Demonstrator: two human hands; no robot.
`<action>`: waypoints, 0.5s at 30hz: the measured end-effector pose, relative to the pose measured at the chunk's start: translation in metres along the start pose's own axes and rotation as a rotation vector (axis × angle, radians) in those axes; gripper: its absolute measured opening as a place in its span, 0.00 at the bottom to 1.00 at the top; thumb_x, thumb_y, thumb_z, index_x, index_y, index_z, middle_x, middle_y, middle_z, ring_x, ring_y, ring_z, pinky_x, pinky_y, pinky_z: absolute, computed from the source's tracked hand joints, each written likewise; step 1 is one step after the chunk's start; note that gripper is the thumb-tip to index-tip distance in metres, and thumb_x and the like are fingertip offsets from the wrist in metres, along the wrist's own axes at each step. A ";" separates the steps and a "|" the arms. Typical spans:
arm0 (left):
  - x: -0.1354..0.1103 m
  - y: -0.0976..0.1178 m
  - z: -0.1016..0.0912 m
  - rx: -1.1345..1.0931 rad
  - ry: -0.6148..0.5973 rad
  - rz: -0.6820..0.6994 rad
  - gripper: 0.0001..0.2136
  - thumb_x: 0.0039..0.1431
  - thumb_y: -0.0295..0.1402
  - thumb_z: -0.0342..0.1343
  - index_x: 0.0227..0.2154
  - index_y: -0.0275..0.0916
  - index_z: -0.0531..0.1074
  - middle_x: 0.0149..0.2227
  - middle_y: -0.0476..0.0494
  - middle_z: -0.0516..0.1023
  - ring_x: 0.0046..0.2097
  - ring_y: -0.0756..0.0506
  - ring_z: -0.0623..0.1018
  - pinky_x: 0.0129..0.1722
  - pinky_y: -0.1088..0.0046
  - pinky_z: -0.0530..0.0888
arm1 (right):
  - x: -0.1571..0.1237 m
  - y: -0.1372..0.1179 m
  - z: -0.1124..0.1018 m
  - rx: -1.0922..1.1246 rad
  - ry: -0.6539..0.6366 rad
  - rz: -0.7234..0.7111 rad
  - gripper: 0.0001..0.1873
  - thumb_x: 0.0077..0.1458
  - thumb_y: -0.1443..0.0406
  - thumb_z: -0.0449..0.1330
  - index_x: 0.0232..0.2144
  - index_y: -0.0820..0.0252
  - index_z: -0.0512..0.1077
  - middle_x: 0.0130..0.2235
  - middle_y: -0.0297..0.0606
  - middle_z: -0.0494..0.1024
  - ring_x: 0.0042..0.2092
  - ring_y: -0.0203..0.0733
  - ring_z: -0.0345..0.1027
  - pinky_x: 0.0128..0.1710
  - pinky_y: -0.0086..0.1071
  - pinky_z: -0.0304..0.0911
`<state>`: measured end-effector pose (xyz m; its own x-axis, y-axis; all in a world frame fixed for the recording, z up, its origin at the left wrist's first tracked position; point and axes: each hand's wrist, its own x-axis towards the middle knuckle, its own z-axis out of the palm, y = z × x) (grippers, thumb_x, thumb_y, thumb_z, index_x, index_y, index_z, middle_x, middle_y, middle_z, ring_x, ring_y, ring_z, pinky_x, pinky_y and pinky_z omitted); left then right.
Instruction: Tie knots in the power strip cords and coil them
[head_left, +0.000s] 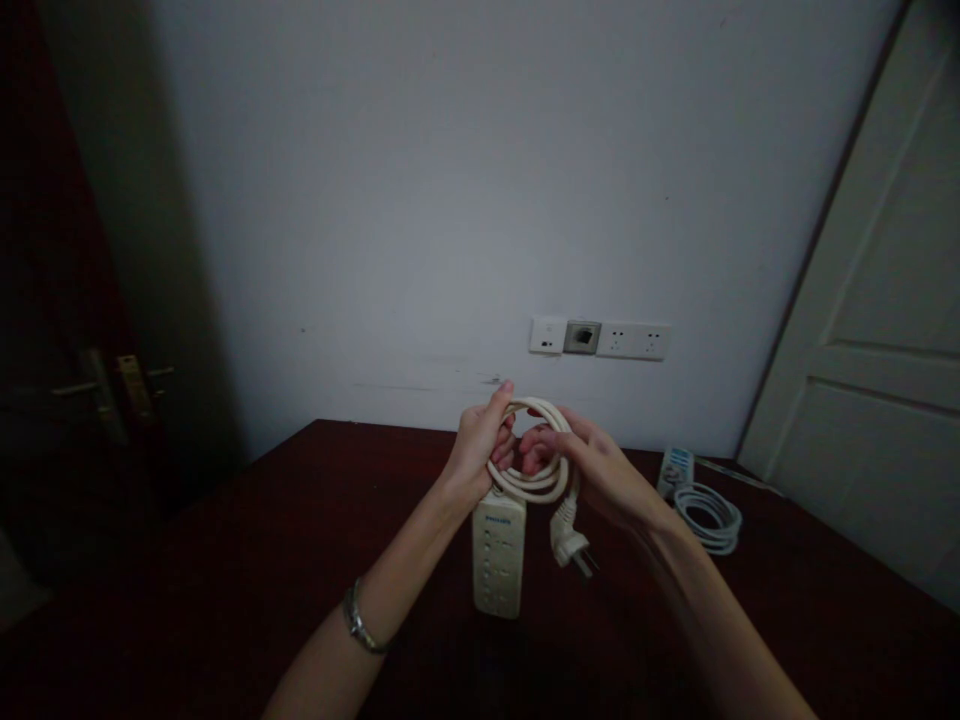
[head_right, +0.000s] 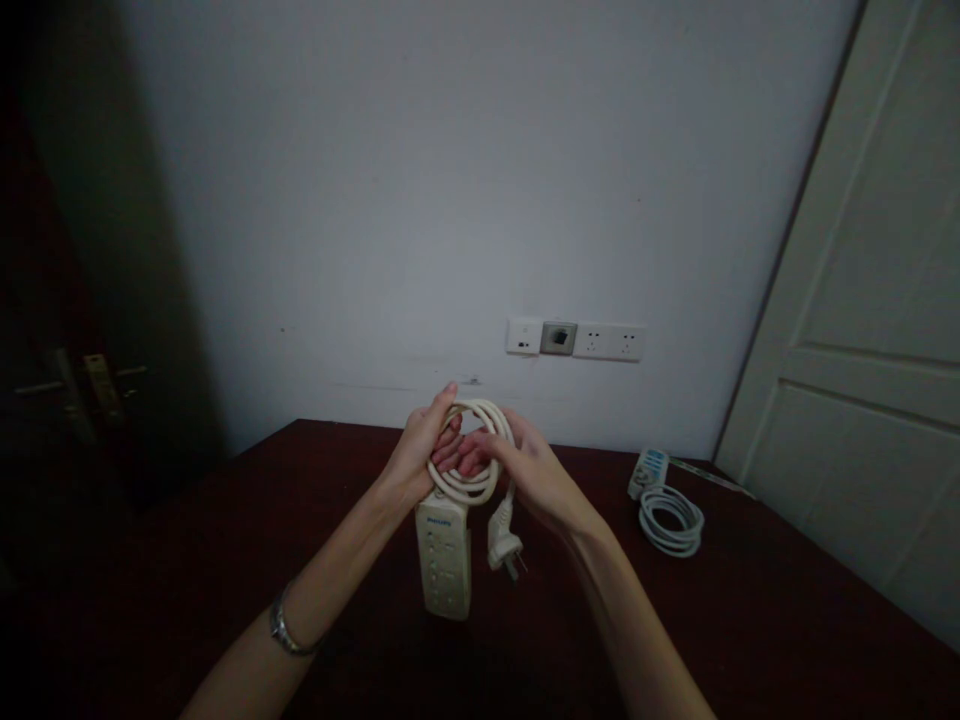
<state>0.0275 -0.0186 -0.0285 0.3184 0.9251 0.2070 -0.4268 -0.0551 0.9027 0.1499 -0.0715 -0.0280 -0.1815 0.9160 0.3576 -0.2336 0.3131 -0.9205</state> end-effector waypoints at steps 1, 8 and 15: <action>0.000 0.000 0.000 -0.027 -0.020 -0.021 0.22 0.50 0.52 0.53 0.16 0.38 0.59 0.08 0.60 0.50 0.10 0.57 0.51 0.10 0.81 0.50 | 0.002 0.002 0.000 -0.009 0.026 -0.014 0.15 0.47 0.64 0.59 0.39 0.62 0.66 0.25 0.34 0.72 0.23 0.33 0.65 0.21 0.26 0.60; 0.001 0.004 0.000 -0.214 -0.155 -0.262 0.24 0.52 0.52 0.51 0.13 0.39 0.53 0.09 0.56 0.55 0.10 0.56 0.57 0.10 0.80 0.56 | 0.002 0.005 -0.003 -0.082 0.038 -0.054 0.14 0.53 0.56 0.55 0.36 0.60 0.65 0.23 0.31 0.70 0.21 0.31 0.63 0.18 0.24 0.58; -0.003 0.007 -0.002 -0.408 -0.344 -0.318 0.21 0.59 0.44 0.46 0.16 0.36 0.61 0.07 0.59 0.49 0.09 0.57 0.49 0.09 0.82 0.50 | 0.003 0.005 -0.004 -0.201 0.111 -0.099 0.18 0.53 0.51 0.54 0.34 0.60 0.63 0.22 0.28 0.66 0.19 0.29 0.59 0.18 0.24 0.54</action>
<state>0.0220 -0.0207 -0.0234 0.7088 0.6946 0.1229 -0.5338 0.4143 0.7372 0.1523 -0.0659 -0.0320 -0.0587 0.8969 0.4383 -0.0479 0.4360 -0.8987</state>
